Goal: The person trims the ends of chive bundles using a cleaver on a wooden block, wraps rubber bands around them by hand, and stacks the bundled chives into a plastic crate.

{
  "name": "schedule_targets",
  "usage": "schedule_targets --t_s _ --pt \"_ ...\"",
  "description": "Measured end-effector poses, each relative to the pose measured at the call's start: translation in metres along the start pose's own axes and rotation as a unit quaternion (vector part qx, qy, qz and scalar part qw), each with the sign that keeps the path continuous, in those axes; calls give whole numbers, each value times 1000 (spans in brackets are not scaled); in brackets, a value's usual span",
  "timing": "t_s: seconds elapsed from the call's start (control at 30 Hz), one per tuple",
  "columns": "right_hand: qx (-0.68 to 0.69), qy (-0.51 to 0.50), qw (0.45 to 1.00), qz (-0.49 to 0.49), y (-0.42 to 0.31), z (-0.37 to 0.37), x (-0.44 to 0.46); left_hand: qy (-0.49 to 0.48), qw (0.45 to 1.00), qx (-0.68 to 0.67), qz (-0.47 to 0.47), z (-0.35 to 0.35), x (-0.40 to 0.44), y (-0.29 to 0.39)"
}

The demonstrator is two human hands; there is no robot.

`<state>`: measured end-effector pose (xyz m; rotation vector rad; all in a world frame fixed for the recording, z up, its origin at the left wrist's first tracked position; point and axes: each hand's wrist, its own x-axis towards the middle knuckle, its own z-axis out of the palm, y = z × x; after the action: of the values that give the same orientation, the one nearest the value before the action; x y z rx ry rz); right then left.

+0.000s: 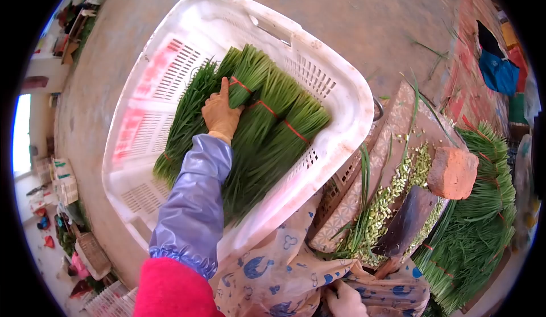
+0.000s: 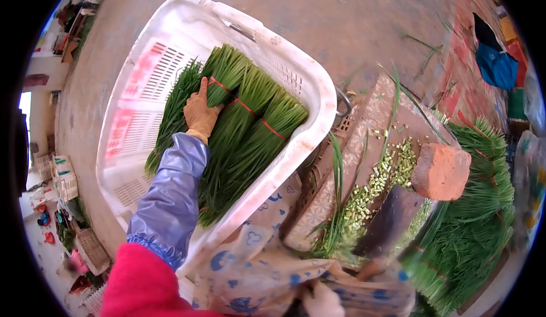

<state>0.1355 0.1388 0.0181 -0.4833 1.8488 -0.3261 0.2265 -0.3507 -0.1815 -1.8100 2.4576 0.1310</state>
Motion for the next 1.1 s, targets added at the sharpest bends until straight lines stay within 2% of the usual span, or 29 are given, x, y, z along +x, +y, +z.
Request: schedule_targets --t_s 0.03,0.07,0.1,0.17,0.23,0.3,0.37,0.43,0.5,0.57,0.7,0.77,0.83,0.97,1.03,1.1 --pt "-138 -30 990 -20 -6 -12 -2 44 999 4 28 -8 -4 -4" --pt "-211 -3 976 -58 -13 -27 -5 87 994 9 57 -16 -11 -8" --pt "-209 22 975 -66 -35 -47 -3 90 994 11 55 -28 -19 -12" --pt "-76 98 982 -146 -81 -85 5 148 986 10 70 -56 -35 -19" --pt "-57 132 963 -230 -129 -115 20 231 967 4 113 -75 -56 -32" --pt "-53 104 968 -222 -164 -122 44 254 958 -11 135 -100 -77 -37" --pt "20 157 911 -381 -212 -107 81 278 948 7 157 -118 -93 -40" --pt "-13 175 870 -460 -252 -90 111 208 966 -9 155 -125 -102 -45" --pt "-113 161 902 -384 -291 -81 127 213 961 -18 173 -130 -107 -44" --pt "-142 175 904 -362 -307 -71 155 282 930 -69 224 -133 -110 -39" --pt "-202 203 896 -339 -316 -66 170 265 937 -66 219 -145 -124 -33" --pt "-210 190 903 -324 -316 -63 172 252 942 -56 214 -143 -128 -36" --pt "-273 171 904 -280 -319 -59 175 245 946 -46 209 -143 -130 -36" --pt "-312 149 875 -338 -323 -64 182 250 944 -10 215 -142 -131 -39" --pt "-386 138 876 -256 -330 -81 189 252 941 -11 225 -142 -131 -44" --pt "-394 236 862 -217 -321 -121 191 236 948 -29 210 -142 -132 -54"
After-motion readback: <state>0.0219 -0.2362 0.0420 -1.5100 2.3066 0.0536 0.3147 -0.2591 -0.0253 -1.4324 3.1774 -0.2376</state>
